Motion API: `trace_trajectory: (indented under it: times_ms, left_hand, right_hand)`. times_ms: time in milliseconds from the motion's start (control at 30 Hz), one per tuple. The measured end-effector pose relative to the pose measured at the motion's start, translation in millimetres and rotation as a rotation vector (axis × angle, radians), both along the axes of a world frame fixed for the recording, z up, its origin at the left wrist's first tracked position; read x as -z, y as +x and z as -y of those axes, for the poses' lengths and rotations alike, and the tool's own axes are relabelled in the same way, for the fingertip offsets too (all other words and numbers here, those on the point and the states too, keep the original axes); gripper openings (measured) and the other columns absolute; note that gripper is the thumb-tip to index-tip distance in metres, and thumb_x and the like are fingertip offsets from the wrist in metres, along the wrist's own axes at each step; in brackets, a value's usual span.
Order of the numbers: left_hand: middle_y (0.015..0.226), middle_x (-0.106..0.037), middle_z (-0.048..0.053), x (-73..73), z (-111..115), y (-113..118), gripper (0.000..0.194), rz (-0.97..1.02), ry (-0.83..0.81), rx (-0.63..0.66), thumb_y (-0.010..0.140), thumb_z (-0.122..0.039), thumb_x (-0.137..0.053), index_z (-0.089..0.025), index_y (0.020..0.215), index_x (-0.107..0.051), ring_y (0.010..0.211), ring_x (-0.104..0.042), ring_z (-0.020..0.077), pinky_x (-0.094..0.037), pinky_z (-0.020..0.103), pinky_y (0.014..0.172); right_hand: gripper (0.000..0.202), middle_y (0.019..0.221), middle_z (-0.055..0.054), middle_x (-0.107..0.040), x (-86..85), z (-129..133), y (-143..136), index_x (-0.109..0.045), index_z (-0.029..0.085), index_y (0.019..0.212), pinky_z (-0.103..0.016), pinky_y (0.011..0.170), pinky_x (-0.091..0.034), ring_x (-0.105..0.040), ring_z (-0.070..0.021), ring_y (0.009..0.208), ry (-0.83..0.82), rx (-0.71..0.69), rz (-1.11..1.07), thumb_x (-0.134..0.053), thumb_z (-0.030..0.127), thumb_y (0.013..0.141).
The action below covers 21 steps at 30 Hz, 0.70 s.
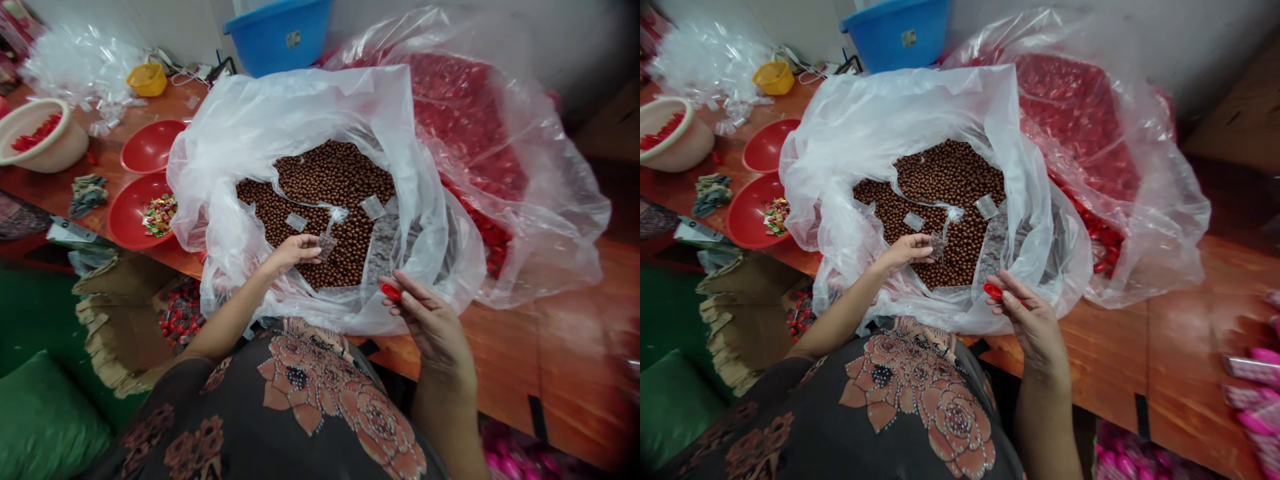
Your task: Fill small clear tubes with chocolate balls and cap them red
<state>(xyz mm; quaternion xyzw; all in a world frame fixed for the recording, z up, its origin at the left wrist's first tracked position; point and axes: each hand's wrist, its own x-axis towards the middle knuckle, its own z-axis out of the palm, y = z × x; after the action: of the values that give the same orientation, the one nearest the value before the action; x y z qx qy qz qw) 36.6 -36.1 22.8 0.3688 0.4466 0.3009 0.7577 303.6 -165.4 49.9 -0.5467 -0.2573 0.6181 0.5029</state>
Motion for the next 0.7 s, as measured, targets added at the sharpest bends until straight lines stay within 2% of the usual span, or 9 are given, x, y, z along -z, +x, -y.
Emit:
trace_trajectory:
  times_ms: [133,233,333,433,600,700]
  left_hand:
    - [0.102,-0.068,0.007,-14.9,17,-2,0.034,0.084,0.020,0.020,0.070,-0.018,-0.079,-0.012,0.100,-0.066,0.083,-0.065,0.0122,-0.055,0.030,0.080]
    - [0.105,-0.069,0.008,-23.7,25,-1,0.036,0.102,0.019,0.018,0.069,-0.018,-0.079,-0.012,0.102,-0.065,0.084,-0.066,0.0129,-0.055,0.030,0.081]
    - [0.108,-0.069,0.010,-29.7,31,1,0.041,0.116,0.019,0.026,0.068,-0.019,-0.080,-0.013,0.106,-0.066,0.087,-0.066,0.0143,-0.054,0.031,0.083]
    - [0.108,-0.069,0.010,-31.0,36,3,0.044,0.127,0.022,0.043,0.067,-0.020,-0.081,-0.013,0.108,-0.066,0.086,-0.066,0.0146,-0.054,0.032,0.084]
    - [0.102,-0.071,0.009,-27.6,45,9,0.046,0.139,0.007,0.056,0.065,-0.021,-0.082,-0.012,0.107,-0.067,0.083,-0.067,0.0136,-0.054,0.032,0.083]
    - [0.101,-0.071,0.008,-28.1,51,14,0.042,0.143,0.029,0.093,0.068,-0.023,-0.081,-0.012,0.106,-0.067,0.081,-0.066,0.0129,-0.054,0.030,0.080]
  right_hand:
    - [0.043,0.080,-0.001,-0.072,-4.1,-6,-11,-0.073,0.026,0.108,-0.017,0.049,-0.050,-0.063,-0.0078,0.059,-0.001,-0.017,-0.044,-0.082,0.038,0.068]
    - [0.047,0.085,0.001,-0.072,-7.2,-13,-23,-0.072,0.027,0.108,-0.014,0.053,-0.050,-0.061,-0.0051,0.062,0.026,0.010,-0.049,-0.085,0.031,0.063]
    - [0.049,0.090,0.001,-0.072,-7.4,-17,-34,-0.071,0.027,0.108,-0.018,0.062,-0.054,-0.064,-0.0072,0.070,0.045,-0.013,-0.037,-0.086,0.028,0.061]
    - [0.043,0.088,-0.001,-0.072,-4.7,-20,-43,-0.069,0.024,0.111,-0.020,0.059,-0.051,-0.063,-0.0093,0.071,0.116,-0.016,0.024,-0.079,0.037,0.071]
    - [0.035,0.090,0.000,-0.070,-0.2,-26,-47,-0.067,0.025,0.114,-0.018,0.048,-0.037,-0.043,-0.0036,0.055,0.214,-0.035,0.203,-0.067,0.042,0.083]
    - [0.033,0.098,-0.001,-0.069,0.1,-28,-47,-0.069,0.027,0.114,-0.021,0.051,-0.041,-0.045,-0.0040,0.055,0.235,-0.084,0.265,-0.067,0.040,0.083]
